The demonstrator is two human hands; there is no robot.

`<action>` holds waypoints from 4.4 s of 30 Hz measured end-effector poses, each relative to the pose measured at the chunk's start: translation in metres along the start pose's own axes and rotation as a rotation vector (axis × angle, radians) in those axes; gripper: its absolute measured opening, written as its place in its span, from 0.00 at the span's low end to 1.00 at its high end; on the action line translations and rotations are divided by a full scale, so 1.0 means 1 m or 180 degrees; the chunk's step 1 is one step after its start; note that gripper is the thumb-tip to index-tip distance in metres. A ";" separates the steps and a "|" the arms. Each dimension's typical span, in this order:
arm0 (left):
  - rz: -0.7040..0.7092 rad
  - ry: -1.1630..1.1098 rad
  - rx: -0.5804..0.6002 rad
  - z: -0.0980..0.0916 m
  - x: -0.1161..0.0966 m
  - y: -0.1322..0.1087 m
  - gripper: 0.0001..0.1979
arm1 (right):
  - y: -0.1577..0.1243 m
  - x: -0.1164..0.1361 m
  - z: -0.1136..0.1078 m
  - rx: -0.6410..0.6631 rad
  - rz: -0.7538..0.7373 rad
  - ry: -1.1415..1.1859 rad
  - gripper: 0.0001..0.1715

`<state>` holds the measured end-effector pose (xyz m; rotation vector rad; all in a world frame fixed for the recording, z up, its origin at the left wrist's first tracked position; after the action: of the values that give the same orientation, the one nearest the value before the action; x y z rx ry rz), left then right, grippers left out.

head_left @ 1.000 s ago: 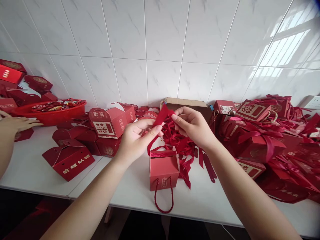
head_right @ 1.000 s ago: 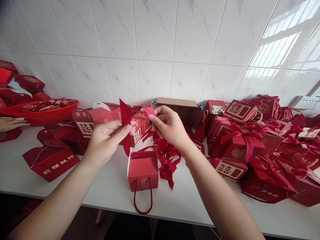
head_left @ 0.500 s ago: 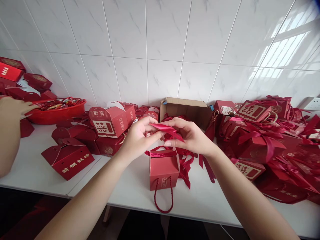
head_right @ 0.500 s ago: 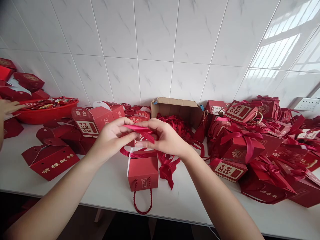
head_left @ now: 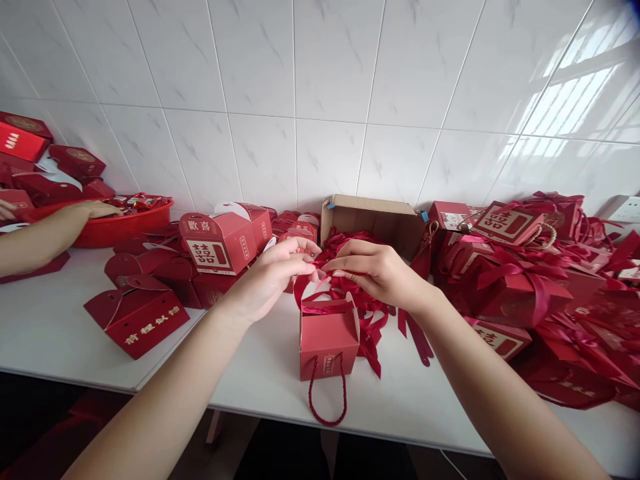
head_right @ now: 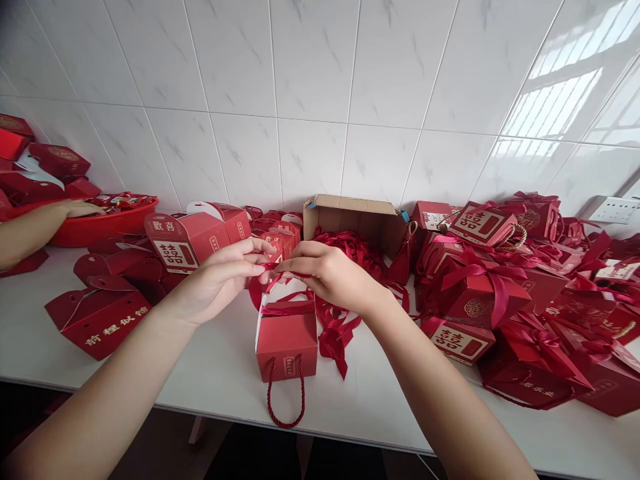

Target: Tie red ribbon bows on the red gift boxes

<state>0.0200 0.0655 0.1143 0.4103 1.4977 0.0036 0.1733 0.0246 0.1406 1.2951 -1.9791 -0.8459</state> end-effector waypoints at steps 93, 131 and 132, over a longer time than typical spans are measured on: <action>0.1064 0.1768 -0.0107 0.003 0.044 -0.032 0.06 | -0.085 -0.030 0.067 -0.0952 0.2685 0.1456 0.16; 0.0057 0.0432 0.0251 -0.008 0.066 -0.008 0.33 | -0.083 -0.021 0.084 -0.0832 0.3188 0.1567 0.22; 0.0027 0.0875 0.0071 -0.012 0.068 -0.006 0.36 | -0.084 -0.021 0.085 -0.0851 0.3172 0.1598 0.22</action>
<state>0.0128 0.0808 0.0467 0.4474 1.7681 0.0517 0.1591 0.0324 0.0207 0.2168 -1.6948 -0.2300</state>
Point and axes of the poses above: each hand's wrist, its own y-axis towards the middle knuckle, its own z-axis out of the palm, x = y × z, the point moved 6 cm from there along y, towards the middle knuckle, and after that the axes turned 10 degrees about -x, right-handed, at the moved point
